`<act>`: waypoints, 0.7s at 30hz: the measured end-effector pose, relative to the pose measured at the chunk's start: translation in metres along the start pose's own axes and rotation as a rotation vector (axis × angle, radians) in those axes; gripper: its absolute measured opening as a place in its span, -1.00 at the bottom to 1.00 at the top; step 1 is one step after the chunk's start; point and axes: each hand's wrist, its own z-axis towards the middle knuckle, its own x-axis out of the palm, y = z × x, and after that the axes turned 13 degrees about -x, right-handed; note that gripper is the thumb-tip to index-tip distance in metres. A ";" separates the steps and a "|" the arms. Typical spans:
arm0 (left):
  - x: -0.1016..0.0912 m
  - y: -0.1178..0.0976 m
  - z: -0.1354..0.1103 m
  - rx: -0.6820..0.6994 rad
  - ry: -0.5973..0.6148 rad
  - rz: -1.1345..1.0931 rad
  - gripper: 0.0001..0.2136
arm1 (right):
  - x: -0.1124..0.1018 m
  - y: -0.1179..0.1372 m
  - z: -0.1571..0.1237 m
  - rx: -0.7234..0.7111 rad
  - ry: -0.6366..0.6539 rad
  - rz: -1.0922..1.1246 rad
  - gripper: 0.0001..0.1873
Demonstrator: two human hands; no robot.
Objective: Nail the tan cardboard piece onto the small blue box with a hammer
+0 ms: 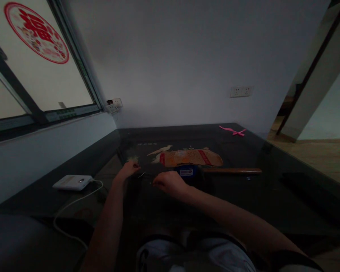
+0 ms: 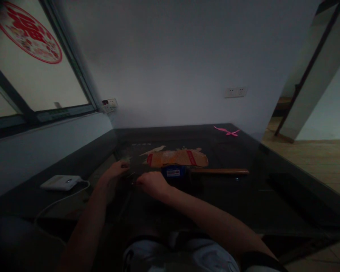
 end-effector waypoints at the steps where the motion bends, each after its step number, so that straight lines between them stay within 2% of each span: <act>1: 0.001 0.001 -0.001 -0.008 0.024 0.018 -0.86 | 0.010 0.001 0.007 0.001 0.080 -0.083 -0.78; 5: 0.005 0.000 -0.003 -0.024 0.077 0.052 -0.88 | 0.038 -0.015 0.034 0.071 0.144 -0.175 -0.74; 8: 0.007 -0.002 -0.004 -0.009 0.086 0.058 -0.89 | 0.050 -0.031 0.050 0.112 0.172 -0.201 -0.72; 11: 0.007 -0.003 -0.005 -0.007 0.091 0.056 -0.90 | 0.060 -0.039 0.057 0.092 0.204 -0.200 -0.71; 15: 0.007 -0.007 -0.008 -0.024 0.086 0.043 -0.89 | 0.069 -0.040 0.058 0.051 0.220 -0.199 -0.72; 21: 0.010 -0.007 -0.007 -0.056 0.060 0.035 -0.69 | 0.069 -0.042 0.058 0.038 0.221 -0.199 -0.73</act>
